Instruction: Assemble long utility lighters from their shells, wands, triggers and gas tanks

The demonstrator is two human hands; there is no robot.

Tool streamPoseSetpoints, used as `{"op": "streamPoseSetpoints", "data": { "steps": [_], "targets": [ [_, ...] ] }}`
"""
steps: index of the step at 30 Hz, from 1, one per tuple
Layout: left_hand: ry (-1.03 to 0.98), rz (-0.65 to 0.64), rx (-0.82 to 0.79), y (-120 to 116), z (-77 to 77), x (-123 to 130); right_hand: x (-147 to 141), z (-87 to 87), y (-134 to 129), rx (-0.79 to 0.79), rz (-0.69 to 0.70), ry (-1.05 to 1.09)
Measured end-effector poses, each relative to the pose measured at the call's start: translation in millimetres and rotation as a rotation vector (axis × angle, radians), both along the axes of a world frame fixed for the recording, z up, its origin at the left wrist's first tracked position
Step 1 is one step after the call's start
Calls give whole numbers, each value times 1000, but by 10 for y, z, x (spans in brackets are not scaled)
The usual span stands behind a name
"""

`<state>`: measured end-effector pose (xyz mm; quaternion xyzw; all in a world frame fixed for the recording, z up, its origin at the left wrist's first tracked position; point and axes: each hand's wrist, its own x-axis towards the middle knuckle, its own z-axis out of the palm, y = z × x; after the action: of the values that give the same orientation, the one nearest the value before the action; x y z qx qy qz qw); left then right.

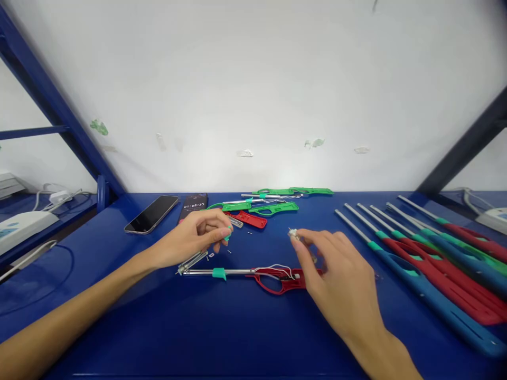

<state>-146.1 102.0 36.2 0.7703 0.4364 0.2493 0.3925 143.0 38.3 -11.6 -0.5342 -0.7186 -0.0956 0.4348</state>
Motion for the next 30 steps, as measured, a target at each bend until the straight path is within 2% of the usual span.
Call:
{"op": "streamPoseSetpoints", "data": {
  "steps": [8, 10, 15, 18, 21, 25, 30],
  "targets": [
    [-30, 52, -37, -184, -115, 190, 69, -160, 120, -273, 7, -42],
    [-67, 59, -59, -217, -139, 209, 79, -119, 108, -316, 24, -11],
    [-147, 79, -54, -271, -167, 249, 179, 120, -20, -458, 143, 72],
    [-157, 75, -66, -286, -179, 273, 258, 206, -82, -653, 210, 111],
    [-143, 64, -75, -295, -213, 280, 291, 213, -74, -828, 241, 125],
    [-134, 17, 13, -311, -275, 282, 266, 187, -4, -889, 277, 148],
    [-121, 72, 97, -356, -341, 312, 240, 206, 26, -885, 293, 144]
  ]
}}
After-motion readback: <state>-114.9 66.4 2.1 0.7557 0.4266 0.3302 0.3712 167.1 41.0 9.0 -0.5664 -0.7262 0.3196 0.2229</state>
